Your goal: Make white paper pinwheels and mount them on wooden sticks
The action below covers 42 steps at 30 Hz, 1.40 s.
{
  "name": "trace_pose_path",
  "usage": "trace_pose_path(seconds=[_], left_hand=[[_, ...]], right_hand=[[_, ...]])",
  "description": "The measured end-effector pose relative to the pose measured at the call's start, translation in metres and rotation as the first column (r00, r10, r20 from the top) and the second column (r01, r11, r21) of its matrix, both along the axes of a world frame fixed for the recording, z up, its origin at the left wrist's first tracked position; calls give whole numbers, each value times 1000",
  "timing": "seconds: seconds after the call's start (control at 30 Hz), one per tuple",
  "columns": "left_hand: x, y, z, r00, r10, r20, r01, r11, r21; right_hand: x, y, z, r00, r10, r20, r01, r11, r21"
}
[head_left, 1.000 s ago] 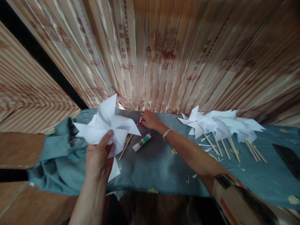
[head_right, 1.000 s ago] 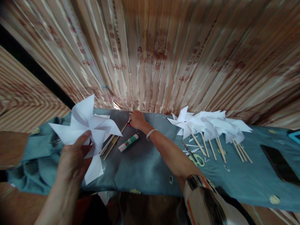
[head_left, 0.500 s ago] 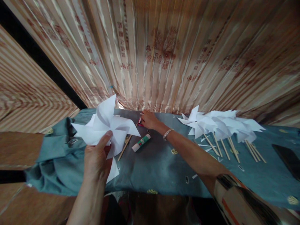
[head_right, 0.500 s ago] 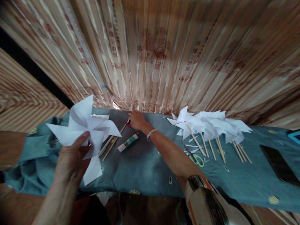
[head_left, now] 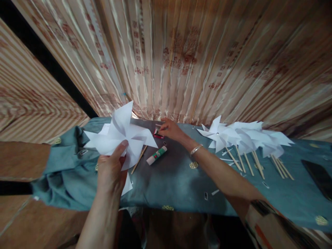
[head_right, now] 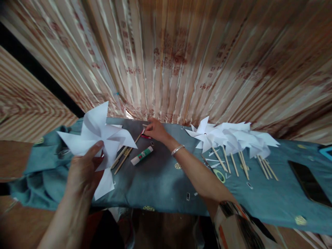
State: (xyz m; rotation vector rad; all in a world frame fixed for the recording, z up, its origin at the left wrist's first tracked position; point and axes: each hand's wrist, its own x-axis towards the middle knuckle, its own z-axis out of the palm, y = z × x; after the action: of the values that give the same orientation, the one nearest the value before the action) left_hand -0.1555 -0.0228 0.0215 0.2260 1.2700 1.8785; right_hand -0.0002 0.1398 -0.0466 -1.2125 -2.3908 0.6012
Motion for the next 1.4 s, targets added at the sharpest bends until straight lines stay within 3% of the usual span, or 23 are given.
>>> trace_pose_path(seconds=[0.1,0.13,0.17,0.23,0.3,0.37,0.4,0.47,0.6,0.67,0.73,0.8,0.9,1.0,1.17,1.4], left_hand=[[8,1,-1,1000,-24,-18,25,1000,19],[12,2,-2,999,-31,-30,32,999,26],[16,2,-3,998,-39,-47,40,999,36],[25,2,-5,994,-73,-87,78,995,61],[37,3,-7,985,-124,-118,134,988,80],[49,3,-8,978,-168,-126,179,980,82],[55,4,-9,975,-181,-127,192,978,80],[67,5,-12,972,-193,-136,205,975,83],[90,10,-24,948,-247,-199,261,964,44],[100,12,-30,926,-301,-227,311,950,8],[109,12,-35,900,-351,-258,360,933,-14],[118,11,-37,870,-398,-290,407,913,-32],[131,7,-37,826,-473,-307,481,875,-55],[143,4,-35,797,-536,-279,541,838,-66],[152,-1,-32,770,-601,-216,609,793,-37],[155,-9,-27,763,-624,-171,624,779,-57]], right_hand=[[23,-25,4,962,-75,-262,31,986,-166],[33,-36,5,821,-197,-536,-29,923,-385],[44,-48,7,765,-242,-596,-57,897,-438],[64,-72,11,697,-302,-650,-77,870,-487],[84,-94,13,503,-470,-725,-207,749,-629],[100,-111,13,420,-571,-705,-254,671,-696],[107,-117,11,414,-596,-688,-249,653,-716],[119,-126,4,470,-587,-659,-165,675,-719],[134,-140,-5,626,-499,-599,23,780,-625],[139,-148,2,690,-432,-580,72,839,-539],[144,-158,16,765,-345,-543,151,917,-369],[147,-168,33,823,-308,-478,257,951,-171],[149,-179,50,881,-234,-410,279,959,53],[148,-182,55,899,-194,-392,269,952,146],[151,-179,55,893,-195,-405,295,934,202],[153,-183,55,905,-184,-385,278,938,205]])
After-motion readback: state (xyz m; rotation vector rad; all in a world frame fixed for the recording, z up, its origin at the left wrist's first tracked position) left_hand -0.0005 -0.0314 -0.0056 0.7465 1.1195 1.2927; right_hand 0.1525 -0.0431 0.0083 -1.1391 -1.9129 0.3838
